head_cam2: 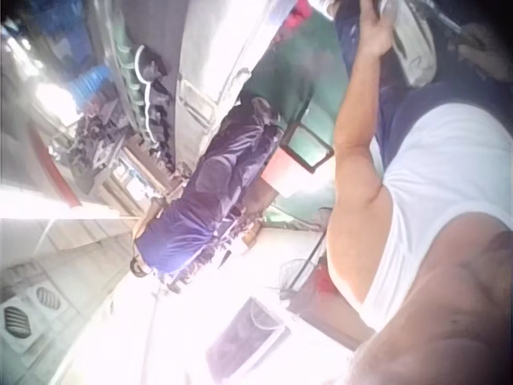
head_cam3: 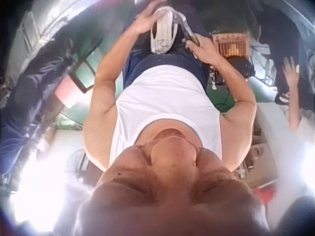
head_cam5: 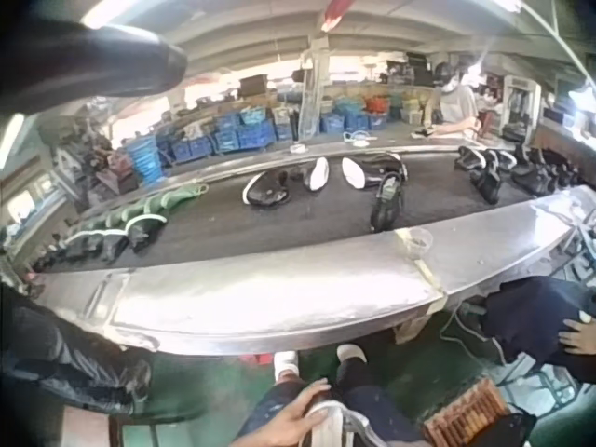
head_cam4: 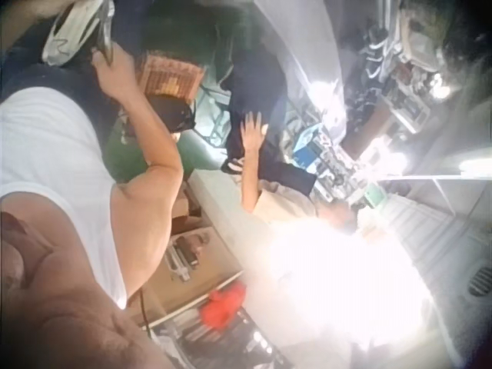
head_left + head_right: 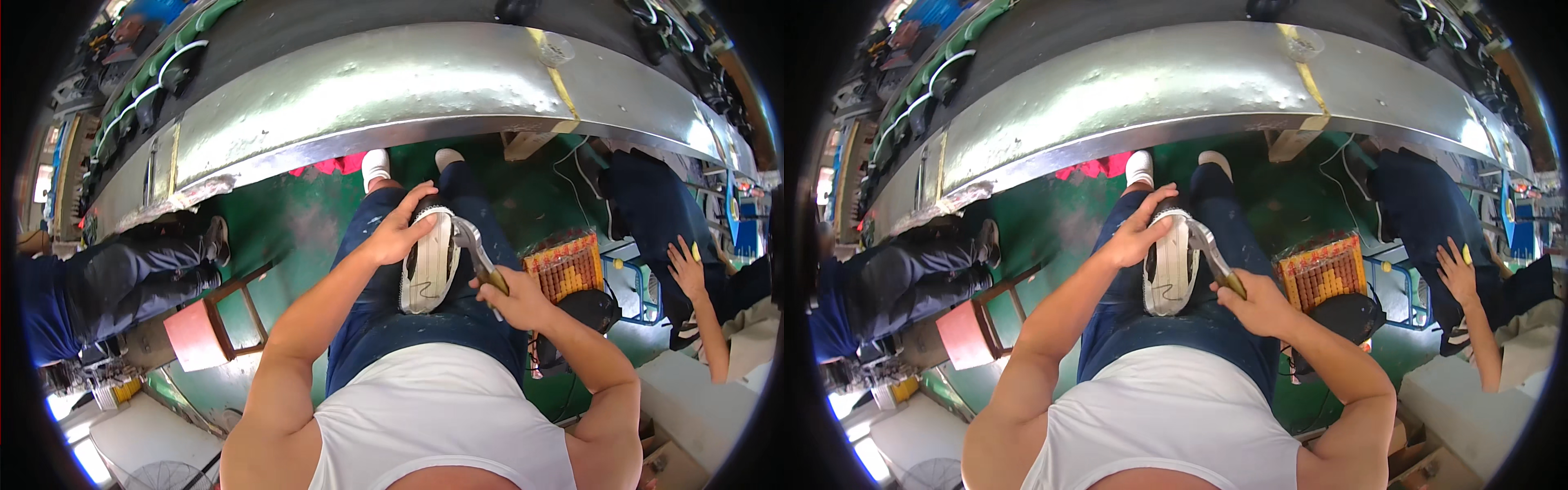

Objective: Trim and finish the edges of shoe soles using a pair of pincers.

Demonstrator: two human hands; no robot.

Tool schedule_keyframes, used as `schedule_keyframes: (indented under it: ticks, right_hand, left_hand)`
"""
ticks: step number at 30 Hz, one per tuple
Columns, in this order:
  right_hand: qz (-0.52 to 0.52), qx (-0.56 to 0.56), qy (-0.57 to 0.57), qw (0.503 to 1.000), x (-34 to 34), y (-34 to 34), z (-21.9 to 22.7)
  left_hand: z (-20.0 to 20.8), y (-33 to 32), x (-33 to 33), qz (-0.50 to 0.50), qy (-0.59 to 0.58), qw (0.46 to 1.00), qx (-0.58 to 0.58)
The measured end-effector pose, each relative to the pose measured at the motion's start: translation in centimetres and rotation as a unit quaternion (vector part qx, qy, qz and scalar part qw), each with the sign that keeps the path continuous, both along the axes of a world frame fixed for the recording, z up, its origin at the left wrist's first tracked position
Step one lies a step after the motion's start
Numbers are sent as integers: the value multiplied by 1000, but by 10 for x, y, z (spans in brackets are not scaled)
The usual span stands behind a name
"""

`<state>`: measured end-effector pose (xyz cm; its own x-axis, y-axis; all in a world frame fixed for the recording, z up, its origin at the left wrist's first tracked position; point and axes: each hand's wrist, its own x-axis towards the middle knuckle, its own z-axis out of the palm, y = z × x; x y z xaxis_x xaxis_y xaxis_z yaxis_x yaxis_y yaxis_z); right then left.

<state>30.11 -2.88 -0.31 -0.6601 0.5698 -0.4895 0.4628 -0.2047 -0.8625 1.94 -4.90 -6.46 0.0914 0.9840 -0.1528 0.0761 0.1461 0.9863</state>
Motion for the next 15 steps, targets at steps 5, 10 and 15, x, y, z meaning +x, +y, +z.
schedule_keyframes:
  ticks: [5, 10, 15]
  right_hand:
    - [84, -59, 50, 993, -19, -4, 1]
    - [59, -136, 79, 986, -32, -1, -7]
    - [112, 163, -59, 978, -45, 4, -15]
  left_hand:
    - [6, -27, -12, 24, 3, 997, 76]
    - [11, -36, -17, 56, 52, 994, 76]
    - [-5, -32, -13, 87, 8, 996, 33]
